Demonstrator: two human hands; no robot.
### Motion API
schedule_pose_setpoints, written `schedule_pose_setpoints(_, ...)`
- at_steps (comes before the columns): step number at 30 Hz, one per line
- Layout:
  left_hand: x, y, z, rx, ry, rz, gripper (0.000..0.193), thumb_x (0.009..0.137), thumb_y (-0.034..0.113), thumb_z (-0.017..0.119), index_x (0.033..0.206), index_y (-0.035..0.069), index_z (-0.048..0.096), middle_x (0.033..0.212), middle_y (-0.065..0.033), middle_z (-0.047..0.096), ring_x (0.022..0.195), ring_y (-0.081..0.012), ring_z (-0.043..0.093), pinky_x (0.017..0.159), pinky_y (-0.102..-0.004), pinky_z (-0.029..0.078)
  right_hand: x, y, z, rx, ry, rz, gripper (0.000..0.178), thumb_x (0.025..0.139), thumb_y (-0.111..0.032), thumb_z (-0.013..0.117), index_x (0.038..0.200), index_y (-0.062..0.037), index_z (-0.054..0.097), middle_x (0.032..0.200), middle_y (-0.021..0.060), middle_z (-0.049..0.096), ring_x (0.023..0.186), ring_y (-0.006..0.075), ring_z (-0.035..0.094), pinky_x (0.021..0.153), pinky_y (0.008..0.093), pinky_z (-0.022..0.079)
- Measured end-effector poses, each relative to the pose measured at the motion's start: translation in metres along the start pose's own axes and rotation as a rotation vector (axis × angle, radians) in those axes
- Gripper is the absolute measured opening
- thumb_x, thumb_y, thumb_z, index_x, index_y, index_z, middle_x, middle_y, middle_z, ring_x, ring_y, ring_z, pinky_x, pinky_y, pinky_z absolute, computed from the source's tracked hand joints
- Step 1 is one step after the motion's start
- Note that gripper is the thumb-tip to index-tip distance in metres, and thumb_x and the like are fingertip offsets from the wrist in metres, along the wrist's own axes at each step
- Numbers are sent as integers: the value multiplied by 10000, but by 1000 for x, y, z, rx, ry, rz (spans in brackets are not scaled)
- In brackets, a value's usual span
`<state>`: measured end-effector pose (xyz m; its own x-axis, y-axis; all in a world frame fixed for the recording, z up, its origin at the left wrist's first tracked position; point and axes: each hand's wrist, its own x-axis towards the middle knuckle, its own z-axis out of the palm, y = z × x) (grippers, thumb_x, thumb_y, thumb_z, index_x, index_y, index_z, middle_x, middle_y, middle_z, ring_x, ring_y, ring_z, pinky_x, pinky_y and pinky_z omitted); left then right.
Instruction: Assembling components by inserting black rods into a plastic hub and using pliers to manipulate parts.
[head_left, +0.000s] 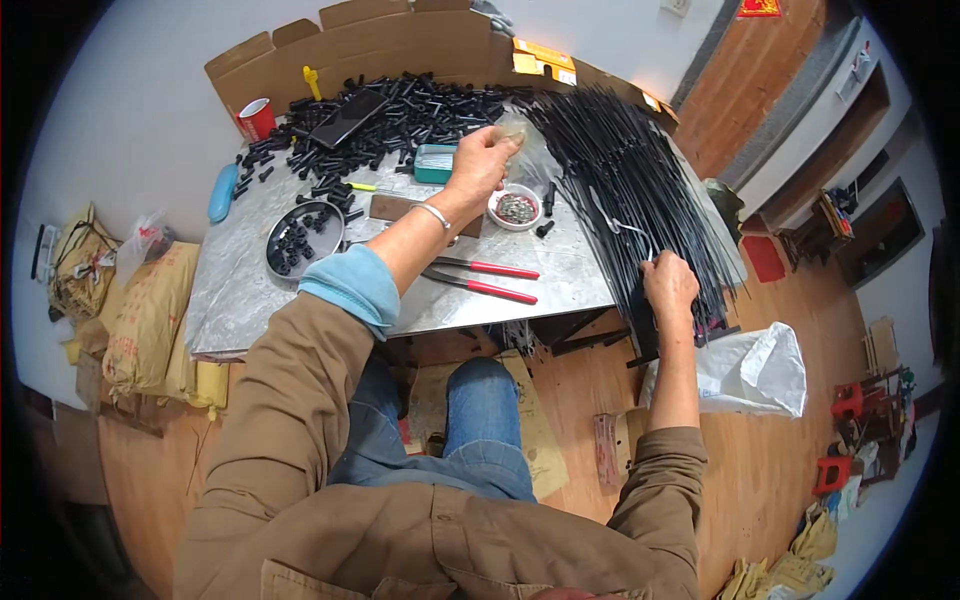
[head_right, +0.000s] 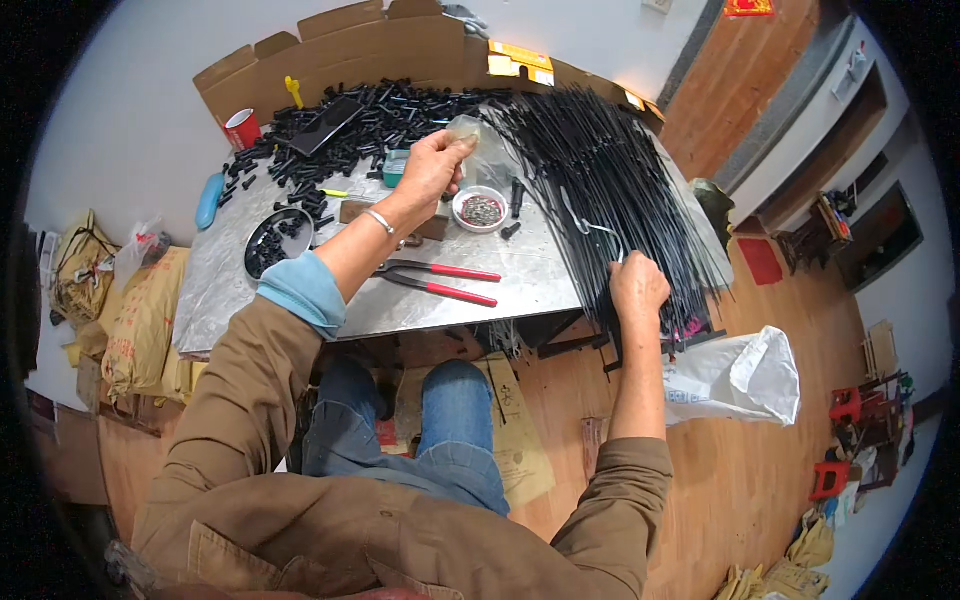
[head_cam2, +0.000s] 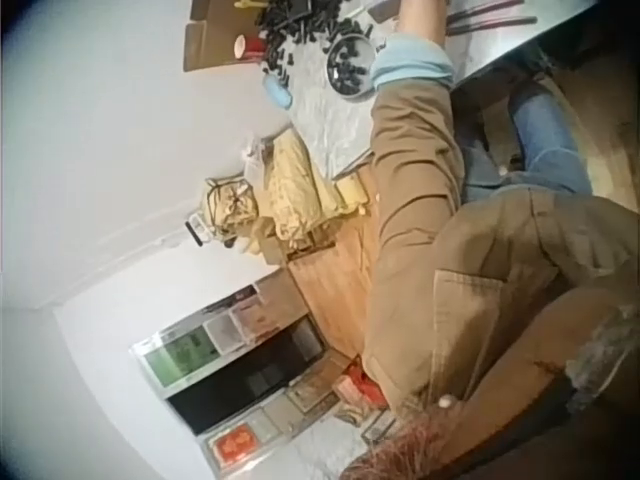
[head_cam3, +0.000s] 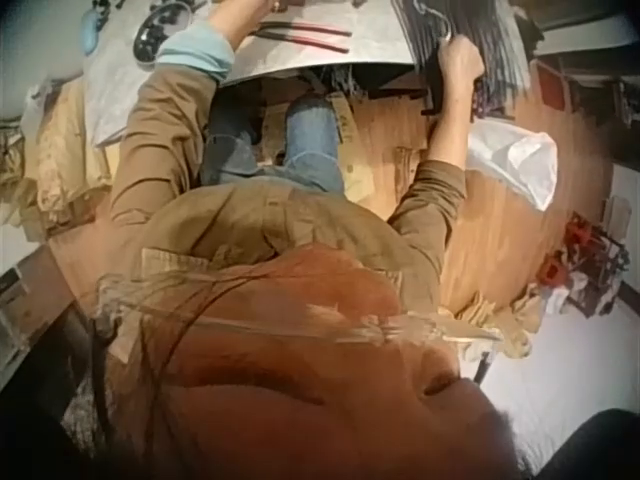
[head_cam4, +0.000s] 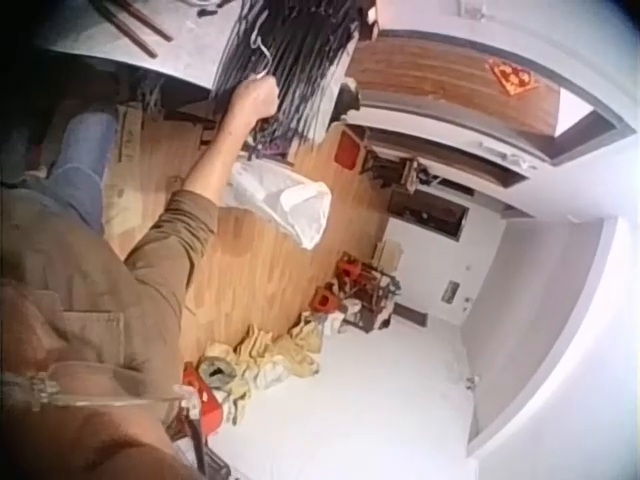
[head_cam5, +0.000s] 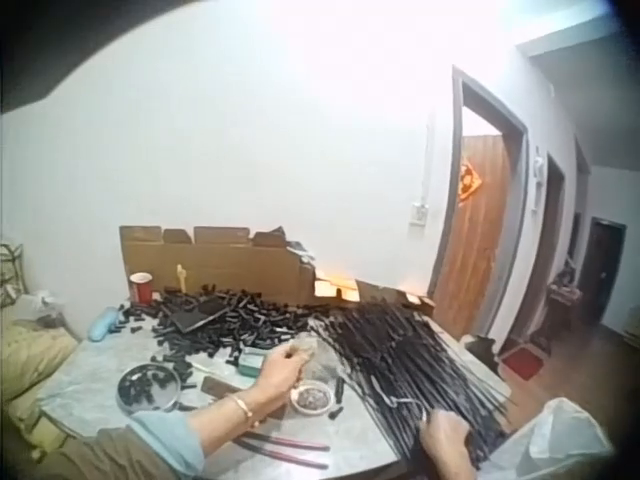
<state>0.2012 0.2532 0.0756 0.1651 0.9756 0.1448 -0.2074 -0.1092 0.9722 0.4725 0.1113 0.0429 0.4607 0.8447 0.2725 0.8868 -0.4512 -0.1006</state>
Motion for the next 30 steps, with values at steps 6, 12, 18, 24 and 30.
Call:
schedule_pose_setpoints(6, 17, -20, -13, 272, 21, 104, 169, 837, 190, 671, 824, 28, 625, 602, 38, 503, 423, -58, 382, 365, -237, 286, 0, -8, 2, 54, 70, -33, 242, 810, -254, 595, 814, -19, 652, 803, 201, 665, 789, 379, 648, 725, 460, 508)
schedule_pose_setpoints(12, 9, -8, -2, 339, 45, 201, 169, 838, 185, 665, 814, 20, 636, 592, 45, 495, 461, -45, 393, 404, -231, 292, -9, -42, -19, 486, 98, -179, 280, 789, -271, 663, 963, -52, 659, 818, 126, 675, 767, 259, 650, 705, 355, 499)
schedule_pose_setpoints(18, -23, 23, 31, 127, -271, 26, 170, 849, 220, 637, 778, 68, 607, 578, 48, 482, 484, -50, 411, 429, -222, 306, -13, -112, -34, 857, 123, -353, 557, 740, -149, 735, 1230, 12, 525, 1063, 106, 637, 777, 114, 589, 706, 256, 492)
schedule_pose_setpoints(24, -39, 30, 13, -311, -352, -162, 141, 915, 220, 550, 827, 110, 535, 621, 51, 412, 494, -45, 403, 429, -193, 338, -30, -139, -14, 1515, -219, -280, 202, 883, -169, 592, 990, -4, 639, 754, -10, 608, 599, 47, 524, 537, 193, 436)
schedule_pose_setpoints(30, -60, -1, 4, -115, -364, -254, 222, 930, 317, 560, 906, 96, 551, 647, 52, 464, 514, -35, 432, 427, -187, 345, -71, -75, -3, 1306, -346, -186, 204, 850, -149, 597, 935, 30, 650, 741, 18, 623, 661, 78, 527, 606, 231, 427)
